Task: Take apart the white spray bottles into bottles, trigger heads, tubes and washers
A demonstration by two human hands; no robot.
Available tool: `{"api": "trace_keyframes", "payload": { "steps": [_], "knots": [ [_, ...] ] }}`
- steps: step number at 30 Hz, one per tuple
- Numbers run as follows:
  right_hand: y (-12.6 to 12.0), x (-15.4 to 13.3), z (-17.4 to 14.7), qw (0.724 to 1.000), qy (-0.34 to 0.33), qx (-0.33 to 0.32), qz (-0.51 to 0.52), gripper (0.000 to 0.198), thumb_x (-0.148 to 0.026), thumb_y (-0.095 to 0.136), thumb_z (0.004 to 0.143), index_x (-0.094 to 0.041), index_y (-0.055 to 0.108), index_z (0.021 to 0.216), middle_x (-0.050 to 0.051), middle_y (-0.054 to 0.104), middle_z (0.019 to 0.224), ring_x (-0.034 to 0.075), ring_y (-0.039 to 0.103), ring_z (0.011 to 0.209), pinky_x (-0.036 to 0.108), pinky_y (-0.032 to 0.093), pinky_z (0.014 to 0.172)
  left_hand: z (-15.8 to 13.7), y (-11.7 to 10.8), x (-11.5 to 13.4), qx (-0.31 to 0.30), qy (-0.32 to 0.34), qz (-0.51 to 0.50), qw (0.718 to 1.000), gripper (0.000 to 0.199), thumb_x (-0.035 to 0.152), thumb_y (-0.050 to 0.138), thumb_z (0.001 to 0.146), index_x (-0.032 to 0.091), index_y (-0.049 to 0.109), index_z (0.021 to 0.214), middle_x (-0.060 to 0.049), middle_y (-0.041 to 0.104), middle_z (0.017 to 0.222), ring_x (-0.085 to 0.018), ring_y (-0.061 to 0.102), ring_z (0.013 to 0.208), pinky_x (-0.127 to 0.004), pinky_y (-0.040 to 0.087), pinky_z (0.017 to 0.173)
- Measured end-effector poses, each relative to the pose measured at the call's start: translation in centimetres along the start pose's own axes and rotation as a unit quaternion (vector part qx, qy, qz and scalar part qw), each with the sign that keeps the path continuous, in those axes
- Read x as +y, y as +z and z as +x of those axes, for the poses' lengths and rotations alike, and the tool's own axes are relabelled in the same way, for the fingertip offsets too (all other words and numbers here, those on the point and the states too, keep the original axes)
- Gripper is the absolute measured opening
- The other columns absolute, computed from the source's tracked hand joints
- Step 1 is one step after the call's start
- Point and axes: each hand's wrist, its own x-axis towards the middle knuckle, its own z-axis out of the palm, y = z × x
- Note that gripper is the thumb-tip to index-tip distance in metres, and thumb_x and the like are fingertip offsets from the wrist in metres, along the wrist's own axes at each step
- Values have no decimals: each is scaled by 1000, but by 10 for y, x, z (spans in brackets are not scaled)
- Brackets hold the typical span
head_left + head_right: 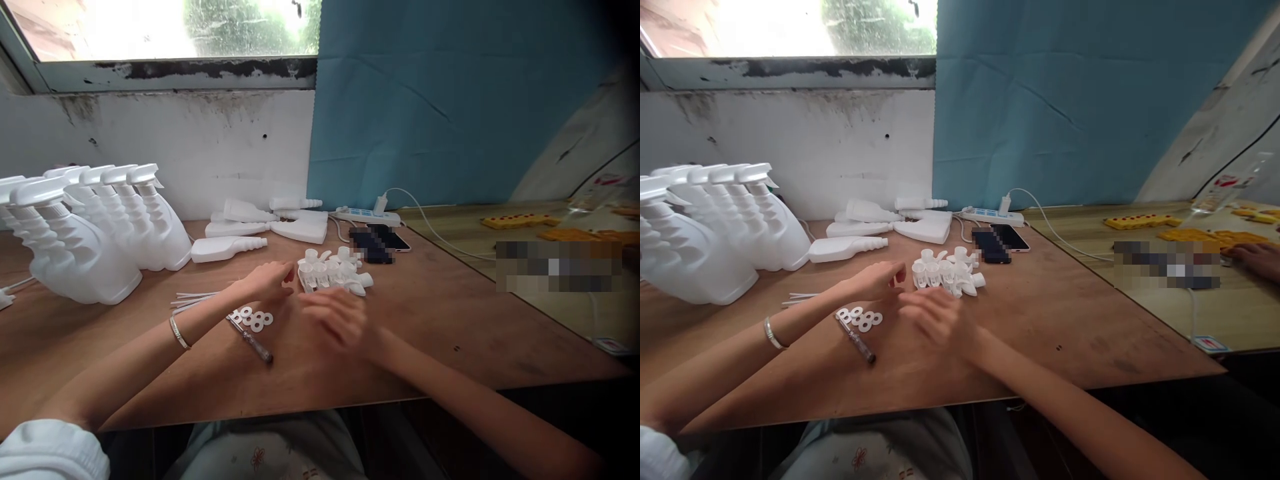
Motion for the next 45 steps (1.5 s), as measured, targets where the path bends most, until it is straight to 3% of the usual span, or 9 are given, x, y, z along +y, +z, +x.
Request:
{"api": "trace_keyframes", "payload": {
  "steps": [4, 7, 12, 19, 25, 33, 37, 41, 45],
  "knots": [
    [-42, 46, -23, 968, 228, -21, -105, 24, -7, 40, 77, -20, 56, 88, 8, 65, 90, 23, 58, 88, 39, 47, 77, -4, 8, -7, -63, 22, 6, 998, 20, 36, 51, 71, 20, 51, 83, -3, 60, 83, -18, 55, 70, -24, 33, 51],
    [-57, 76, -37, 933, 299, -161, -120, 30, -4, 40, 70, -19, 58, 90, 7, 65, 95, 26, 56, 90, 39, 46, 76, -6, 14, -8, -41, 32, -7, 999, 17, 34, 48, 73, 19, 52, 81, -3, 59, 83, -17, 54, 71, -25, 35, 54],
    [-62, 98, -54, 906, 325, -259, -76, 27, -13, 46, 74, -20, 57, 98, 6, 63, 103, 27, 53, 97, 42, 43, 81, -11, 20, -8, -11, 29, -16, 999, 14, 28, 46, 74, 19, 52, 82, -4, 58, 86, -18, 54, 75, -26, 39, 59],
    [-69, 97, -66, 911, 345, -225, -6, 22, -35, 49, 81, -21, 57, 96, 8, 62, 103, 27, 56, 95, 42, 44, 83, -17, 20, -10, 40, 30, -39, 998, 25, 26, 46, 76, 17, 50, 99, -9, 52, 103, -22, 49, 96, -32, 42, 80],
    [-91, 87, -69, 900, 385, -201, 37, 27, -41, 50, 79, -21, 57, 96, 7, 62, 103, 24, 57, 95, 39, 45, 84, -16, 23, -7, 22, 37, -35, 998, 24, 28, 46, 77, 17, 52, 97, -9, 54, 99, -22, 50, 94, -32, 42, 79],
    [-103, 88, -66, 879, 418, -224, -46, 30, -45, 46, 79, -20, 58, 90, 7, 63, 89, 20, 57, 77, 34, 46, 69, -9, 9, 9, 113, 14, -23, 993, 21, 20, 45, 77, 15, 54, 96, -9, 54, 99, -22, 48, 93, -34, 41, 82],
    [-95, 95, -65, 850, 438, -244, -160, 36, -52, 41, 81, -19, 54, 71, 5, 59, 68, 20, 53, 61, 31, 38, 54, 19, -7, 33, 148, 109, 10, 983, 22, 16, 43, 78, 16, 57, 95, -8, 56, 99, -21, 47, 93, -32, 39, 82],
    [-82, 100, -63, 849, 385, -234, -276, 40, -52, 37, 83, -19, 48, 63, 10, 59, 70, 26, 55, 72, 34, 36, 59, 69, -12, 71, 80, 229, 77, 967, 30, 11, 43, 77, 20, 61, 98, -7, 58, 102, -21, 48, 95, -32, 37, 79],
    [-79, 102, -60, 854, 343, -246, -305, 38, -50, 37, 84, -19, 50, 67, 12, 62, 81, 29, 54, 82, 38, 37, 68, 113, -3, 100, 26, 271, 185, 944, 32, 10, 49, 75, 19, 63, 102, -9, 59, 107, -24, 46, 99, -34, 33, 77]
  ]
}}
